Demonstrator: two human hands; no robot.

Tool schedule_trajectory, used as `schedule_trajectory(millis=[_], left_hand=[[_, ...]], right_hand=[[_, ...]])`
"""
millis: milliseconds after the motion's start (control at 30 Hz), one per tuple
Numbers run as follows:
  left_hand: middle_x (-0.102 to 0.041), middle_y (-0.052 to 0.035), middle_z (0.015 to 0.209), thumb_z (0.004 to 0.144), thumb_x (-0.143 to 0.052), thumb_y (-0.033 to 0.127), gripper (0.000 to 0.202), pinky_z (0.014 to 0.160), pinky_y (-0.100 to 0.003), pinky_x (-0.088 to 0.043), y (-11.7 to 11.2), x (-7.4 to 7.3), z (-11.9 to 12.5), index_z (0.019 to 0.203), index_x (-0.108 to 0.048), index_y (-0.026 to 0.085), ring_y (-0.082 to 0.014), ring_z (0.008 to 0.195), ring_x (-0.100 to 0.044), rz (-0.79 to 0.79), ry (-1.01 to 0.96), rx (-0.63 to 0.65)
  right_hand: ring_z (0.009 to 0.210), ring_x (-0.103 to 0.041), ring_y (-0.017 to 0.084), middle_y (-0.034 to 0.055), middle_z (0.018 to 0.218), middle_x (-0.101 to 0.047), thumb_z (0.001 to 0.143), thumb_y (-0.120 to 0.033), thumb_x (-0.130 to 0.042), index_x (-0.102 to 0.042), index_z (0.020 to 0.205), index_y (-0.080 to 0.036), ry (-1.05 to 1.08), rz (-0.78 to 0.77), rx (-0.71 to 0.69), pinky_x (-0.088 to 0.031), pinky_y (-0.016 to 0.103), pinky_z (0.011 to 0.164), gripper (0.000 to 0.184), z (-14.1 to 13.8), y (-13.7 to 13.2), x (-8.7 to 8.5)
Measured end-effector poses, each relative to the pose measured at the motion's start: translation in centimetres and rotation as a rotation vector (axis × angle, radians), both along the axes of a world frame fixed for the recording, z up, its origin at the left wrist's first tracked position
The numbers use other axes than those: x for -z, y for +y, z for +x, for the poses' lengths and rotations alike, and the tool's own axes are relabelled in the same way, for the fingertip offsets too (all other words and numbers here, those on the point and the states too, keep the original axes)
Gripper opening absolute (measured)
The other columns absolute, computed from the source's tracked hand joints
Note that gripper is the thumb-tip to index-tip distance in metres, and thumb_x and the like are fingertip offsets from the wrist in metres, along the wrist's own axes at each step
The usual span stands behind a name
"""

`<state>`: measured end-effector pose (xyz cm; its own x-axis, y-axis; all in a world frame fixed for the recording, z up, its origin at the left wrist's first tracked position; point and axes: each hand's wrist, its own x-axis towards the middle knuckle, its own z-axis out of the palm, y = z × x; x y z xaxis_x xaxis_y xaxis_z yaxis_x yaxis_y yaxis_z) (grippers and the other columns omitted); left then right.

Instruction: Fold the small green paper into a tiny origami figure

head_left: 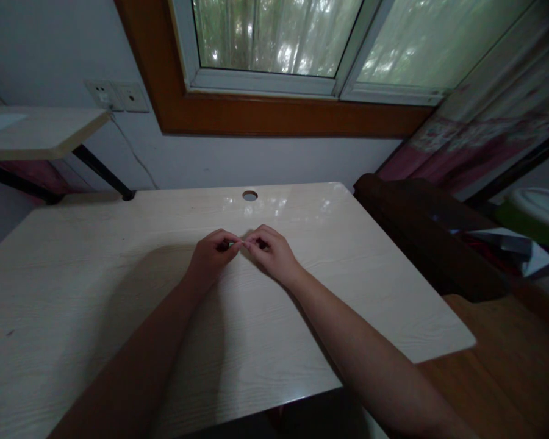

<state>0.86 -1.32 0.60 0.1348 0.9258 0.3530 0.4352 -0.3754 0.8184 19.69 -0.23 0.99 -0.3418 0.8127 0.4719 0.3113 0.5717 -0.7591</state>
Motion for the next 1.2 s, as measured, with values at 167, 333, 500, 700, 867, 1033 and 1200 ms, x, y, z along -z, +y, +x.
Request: schedule_trajectory(millis=[167, 333, 500, 700, 867, 1033, 1200], left_hand=[[-0.061, 0.0012, 0.071, 0.083, -0.064, 0.029, 0.011, 0.057, -0.023, -0.039, -0.10, -0.09, 0.16, 0.082, -0.068, 0.019, -0.0120, 0.061, -0.051, 0.026, 0.050, -0.033], [-0.060, 0.0017, 0.070, 0.083, -0.064, 0.026, 0.008, 0.059, -0.023, -0.040, -0.03, -0.03, 0.25, 0.083, -0.069, 0.019, -0.0116, 0.061, -0.051, 0.061, 0.090, -0.024], [-0.061, 0.0009, 0.073, 0.083, -0.064, 0.027, 0.009, 0.062, -0.024, -0.041, -0.17, -0.21, 0.34, 0.083, -0.069, 0.019, -0.0120, 0.063, -0.052, 0.047, 0.088, -0.014], [-0.064, -0.0006, 0.076, 0.084, -0.064, 0.035, 0.018, 0.064, -0.025, -0.045, -0.28, -0.14, 0.28, 0.092, -0.069, 0.020, -0.0147, 0.068, -0.058, -0.049, -0.035, -0.009], [-0.067, -0.0016, 0.081, 0.083, -0.066, 0.032, 0.016, 0.069, -0.025, -0.048, -0.13, 0.19, 0.23, 0.093, -0.068, 0.020, -0.0157, 0.074, -0.062, -0.071, -0.118, -0.004], [-0.066, -0.0010, 0.082, 0.083, -0.066, 0.031, 0.016, 0.070, -0.026, -0.050, -0.06, 0.08, 0.28, 0.094, -0.067, 0.020, -0.0153, 0.074, -0.062, -0.064, -0.090, -0.026], [-0.064, -0.0013, 0.084, 0.081, -0.067, 0.030, 0.020, 0.071, -0.026, -0.052, -0.03, 0.05, 0.49, 0.098, -0.065, 0.020, -0.0147, 0.074, -0.062, -0.075, -0.080, -0.050]], right_hand=[[0.074, -0.054, 0.013, 0.0013, 0.080, -0.057, 0.092, -0.027, -0.057, -0.065, 0.085, -0.019, 0.010, -0.044, 0.005, -0.041, 0.026, 0.066, 0.014, 0.00, 0.01, 0.06], [0.074, -0.053, 0.014, 0.0011, 0.078, -0.056, 0.091, -0.032, -0.059, -0.065, 0.083, -0.019, 0.011, -0.091, 0.017, -0.041, 0.026, 0.067, 0.016, -0.01, 0.07, 0.07], [0.073, -0.053, 0.013, 0.0009, 0.079, -0.056, 0.092, -0.031, -0.058, -0.063, 0.083, -0.019, 0.023, -0.105, 0.002, -0.041, 0.025, 0.066, 0.016, -0.06, 0.17, 0.25], [0.073, -0.052, 0.014, 0.0012, 0.079, -0.055, 0.092, -0.032, -0.058, -0.062, 0.082, -0.019, 0.029, -0.084, 0.038, -0.040, 0.025, 0.066, 0.017, 0.04, 0.27, 0.40], [0.071, -0.052, 0.013, 0.0004, 0.076, -0.055, 0.093, -0.032, -0.058, -0.062, 0.081, -0.018, 0.053, -0.117, 0.032, -0.040, 0.025, 0.065, 0.018, 0.02, 0.24, 0.30], [0.071, -0.052, 0.013, 0.0003, 0.076, -0.055, 0.091, -0.031, -0.060, -0.065, 0.081, -0.018, 0.049, -0.102, 0.031, -0.040, 0.026, 0.065, 0.016, -0.08, 0.09, 0.09], [0.071, -0.052, 0.014, 0.0008, 0.076, -0.055, 0.090, -0.029, -0.061, -0.066, 0.082, -0.019, -0.004, -0.057, 0.070, -0.040, 0.026, 0.065, 0.014, 0.03, 0.26, 0.17]])
